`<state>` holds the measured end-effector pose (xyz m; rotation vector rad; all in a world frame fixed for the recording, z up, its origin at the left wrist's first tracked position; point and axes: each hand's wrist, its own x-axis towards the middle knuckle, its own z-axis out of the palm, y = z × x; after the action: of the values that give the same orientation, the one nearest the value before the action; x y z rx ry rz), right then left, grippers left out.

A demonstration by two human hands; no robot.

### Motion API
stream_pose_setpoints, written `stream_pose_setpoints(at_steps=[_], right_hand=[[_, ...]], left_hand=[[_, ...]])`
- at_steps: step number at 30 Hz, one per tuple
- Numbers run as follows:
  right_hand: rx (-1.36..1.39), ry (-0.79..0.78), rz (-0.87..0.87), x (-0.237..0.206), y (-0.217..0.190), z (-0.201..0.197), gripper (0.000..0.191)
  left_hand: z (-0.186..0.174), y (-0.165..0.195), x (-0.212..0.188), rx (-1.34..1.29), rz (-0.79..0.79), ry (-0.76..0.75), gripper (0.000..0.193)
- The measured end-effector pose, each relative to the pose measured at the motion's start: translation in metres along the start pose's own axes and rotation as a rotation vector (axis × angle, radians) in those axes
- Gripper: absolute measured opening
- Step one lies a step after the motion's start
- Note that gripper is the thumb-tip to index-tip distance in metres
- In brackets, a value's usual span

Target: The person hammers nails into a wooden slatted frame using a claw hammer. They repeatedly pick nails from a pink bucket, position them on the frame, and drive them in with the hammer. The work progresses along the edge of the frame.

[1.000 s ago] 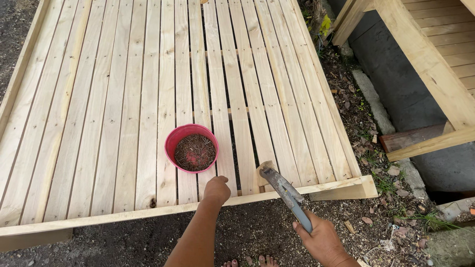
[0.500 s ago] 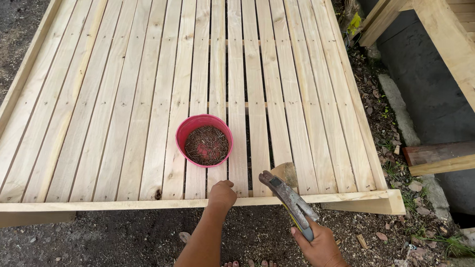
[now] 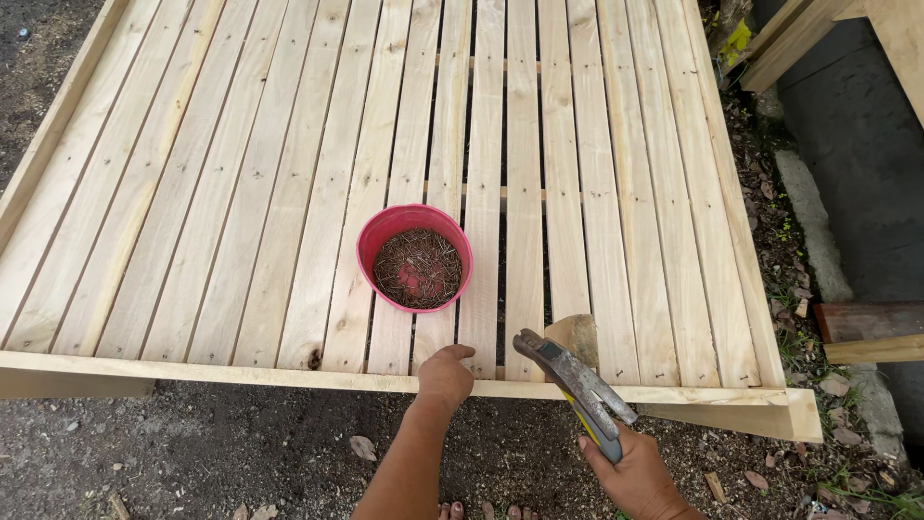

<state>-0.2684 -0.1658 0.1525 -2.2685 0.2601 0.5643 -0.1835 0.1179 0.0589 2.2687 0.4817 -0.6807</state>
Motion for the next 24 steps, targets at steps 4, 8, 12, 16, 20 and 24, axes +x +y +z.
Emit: stream_pose_setpoints(at_steps=[4,8,12,16,20,24], right_hand=[[-0.353,-0.289,0.311,0.012,-0.009,-0.009,0.022],[-0.250,-0.180,0.200,0.009,-0.003,-0.013,0.027],[-0.171,-0.058,0.046,0.006,0.004,-0.014,0.030],[-0.389,-0.269,0.276,0.018,0.002,-0.013,0.026],[-0.296,-0.193,0.153,0.019,0.001,-0.016,0.030],[-0.296,-0.194,0.129,0.017,-0.002,-0.020,0.032]], left_hand=[[-0.001,0.002,-0.002,0.004,0.015,0.006,0.045],[0.000,0.001,-0.005,-0.018,-0.023,-0.020,0.042],[0.002,-0.001,-0.004,0.009,-0.005,-0.014,0.047],[0.005,-0.002,0.000,-0.015,-0.002,-0.021,0.050],[0.006,-0.005,0.003,0.008,-0.013,-0.029,0.049],[0.006,-0.007,0.002,0.047,0.013,-0.015,0.048]])
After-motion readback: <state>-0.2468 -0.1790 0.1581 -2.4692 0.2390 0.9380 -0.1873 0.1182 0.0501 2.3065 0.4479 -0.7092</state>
